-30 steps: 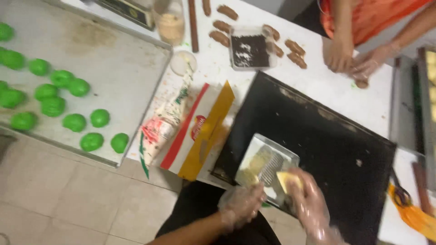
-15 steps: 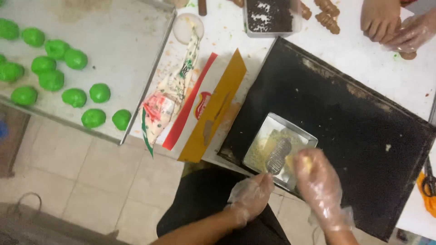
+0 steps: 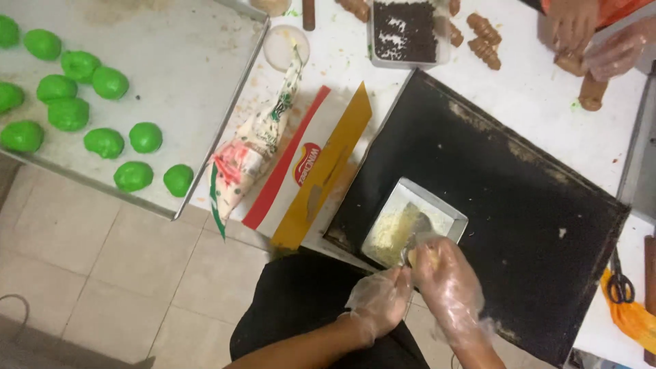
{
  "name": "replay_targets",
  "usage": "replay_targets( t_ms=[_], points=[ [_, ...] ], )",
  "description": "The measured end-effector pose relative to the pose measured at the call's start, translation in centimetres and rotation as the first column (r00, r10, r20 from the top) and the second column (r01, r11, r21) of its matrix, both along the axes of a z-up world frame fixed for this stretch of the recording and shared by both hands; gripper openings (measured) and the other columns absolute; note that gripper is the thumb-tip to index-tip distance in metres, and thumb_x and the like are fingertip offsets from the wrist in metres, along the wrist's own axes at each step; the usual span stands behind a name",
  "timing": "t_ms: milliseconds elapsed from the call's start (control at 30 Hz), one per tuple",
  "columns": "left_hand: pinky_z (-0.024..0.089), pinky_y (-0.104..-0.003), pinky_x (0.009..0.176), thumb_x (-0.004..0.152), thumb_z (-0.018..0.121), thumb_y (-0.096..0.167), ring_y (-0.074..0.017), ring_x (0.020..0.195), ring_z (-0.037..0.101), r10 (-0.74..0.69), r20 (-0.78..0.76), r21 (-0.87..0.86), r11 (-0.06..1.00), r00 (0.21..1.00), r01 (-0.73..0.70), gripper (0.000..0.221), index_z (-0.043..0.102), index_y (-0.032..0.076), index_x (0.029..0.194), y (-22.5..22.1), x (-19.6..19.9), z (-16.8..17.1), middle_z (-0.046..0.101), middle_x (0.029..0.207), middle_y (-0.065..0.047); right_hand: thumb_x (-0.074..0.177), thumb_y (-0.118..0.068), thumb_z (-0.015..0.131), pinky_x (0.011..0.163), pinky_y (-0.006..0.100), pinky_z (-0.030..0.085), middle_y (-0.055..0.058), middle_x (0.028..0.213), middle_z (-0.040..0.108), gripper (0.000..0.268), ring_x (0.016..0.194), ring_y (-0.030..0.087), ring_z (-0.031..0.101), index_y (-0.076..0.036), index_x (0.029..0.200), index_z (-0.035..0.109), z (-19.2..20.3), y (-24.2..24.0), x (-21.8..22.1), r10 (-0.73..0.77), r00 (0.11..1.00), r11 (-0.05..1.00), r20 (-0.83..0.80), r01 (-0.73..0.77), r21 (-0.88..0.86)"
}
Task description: Grating cheese and arranging dough balls on a tray in a bakery.
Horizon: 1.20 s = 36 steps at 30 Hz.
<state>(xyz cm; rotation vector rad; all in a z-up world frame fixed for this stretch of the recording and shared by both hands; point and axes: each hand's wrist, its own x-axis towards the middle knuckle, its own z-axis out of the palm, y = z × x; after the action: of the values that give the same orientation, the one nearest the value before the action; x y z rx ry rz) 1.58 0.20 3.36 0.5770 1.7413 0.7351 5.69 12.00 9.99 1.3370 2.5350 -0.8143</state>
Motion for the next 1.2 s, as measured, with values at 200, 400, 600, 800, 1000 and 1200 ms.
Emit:
replay_targets(
  t_ms=[200, 400, 600, 800, 1000, 1200],
  points=[
    [0.046, -0.064, 0.082, 0.108, 0.017, 0.052, -0.0503, 0.092, 0.067, 0.064, -0.099, 0.019, 0.998, 0.993, -0.062, 0.063, 0.064, 0.010, 0.103, -0.5, 0.8, -2.8, 0.071, 0.098, -0.024, 0.111, -0.049, 0.031, 0.055, 0.039, 0.039, 0.003, 0.070, 0.061, 0.053, 0.060, 0.020, 0.054, -0.017, 0.096, 0.070, -5.3, 4.3, 0.6, 0.054, 0.986, 0.975, -0.156, -0.018, 0.223],
    [0.050, -0.044, 0.073, 0.110, 0.029, 0.052, -0.0305, 0.082, 0.063, 0.094, 0.037, -0.093, 0.992, 0.995, -0.090, 0.048, 0.063, 0.020, 0.098, 0.3, 0.2, -1.8, 0.069, 0.093, -0.008, 0.109, -0.032, 0.042, 0.051, 0.013, 0.038, 0.003, 0.073, 0.047, 0.030, 0.056, 0.010, 0.042, -0.007, 0.101, 0.055, -7.1, 2.1, 0.8, 0.548, 0.836, 0.641, -0.044, -0.385, 0.664],
    [0.054, -0.058, 0.069, 0.097, 0.035, 0.021, -0.0413, 0.100, 0.068, -0.071, -0.630, 0.187, 0.953, 0.773, 0.240, 0.055, 0.048, 0.005, 0.148, 0.0, 2.6, -10.3, 0.065, 0.131, -0.019, 0.107, -0.049, 0.046, 0.065, 0.040, 0.043, 0.002, 0.079, 0.059, 0.039, 0.069, 0.022, 0.056, -0.018, 0.090, 0.063, -6.9, 4.3, -0.2, 0.177, 0.980, 0.920, -0.088, -0.133, 0.368],
    [0.034, -0.042, 0.116, 0.102, 0.009, 0.063, -0.0330, 0.142, 0.046, 0.059, 0.048, -0.038, 0.998, 0.997, -0.058, 0.084, 0.046, 0.006, 0.151, -0.3, 0.3, -1.9, 0.048, 0.154, -0.017, 0.106, -0.045, 0.031, 0.051, 0.038, 0.049, 0.007, 0.085, 0.070, 0.044, 0.062, 0.020, 0.062, -0.014, 0.102, 0.061, -4.0, 3.1, -1.4, 0.099, 0.987, 0.955, -0.126, -0.058, 0.292],
    [0.046, -0.048, 0.049, 0.107, 0.013, 0.056, -0.0338, 0.059, 0.062, 0.171, -0.235, 0.146, 0.979, 0.957, -0.139, 0.067, 0.067, 0.017, 0.098, 0.0, 1.1, -2.3, 0.067, 0.077, -0.012, 0.101, -0.047, 0.043, 0.078, 0.052, 0.048, 0.014, 0.110, 0.073, 0.045, 0.099, 0.038, 0.067, -0.018, 0.123, 0.069, 2.4, 2.6, -1.8, -0.097, 0.986, 0.965, -0.138, 0.128, 0.230],
    [0.043, -0.049, 0.034, 0.094, 0.034, 0.007, -0.0309, 0.067, 0.064, -0.256, -0.806, 0.053, 0.867, 0.534, 0.496, 0.058, 0.038, -0.011, 0.149, 0.3, 5.8, -8.9, 0.063, 0.107, -0.020, 0.105, -0.042, 0.045, 0.071, 0.041, 0.054, 0.005, 0.095, 0.069, 0.033, 0.078, 0.024, 0.066, -0.016, 0.105, 0.067, -3.8, 4.1, -1.0, -0.107, 0.992, 0.970, 0.060, 0.091, 0.225]
  ],
)
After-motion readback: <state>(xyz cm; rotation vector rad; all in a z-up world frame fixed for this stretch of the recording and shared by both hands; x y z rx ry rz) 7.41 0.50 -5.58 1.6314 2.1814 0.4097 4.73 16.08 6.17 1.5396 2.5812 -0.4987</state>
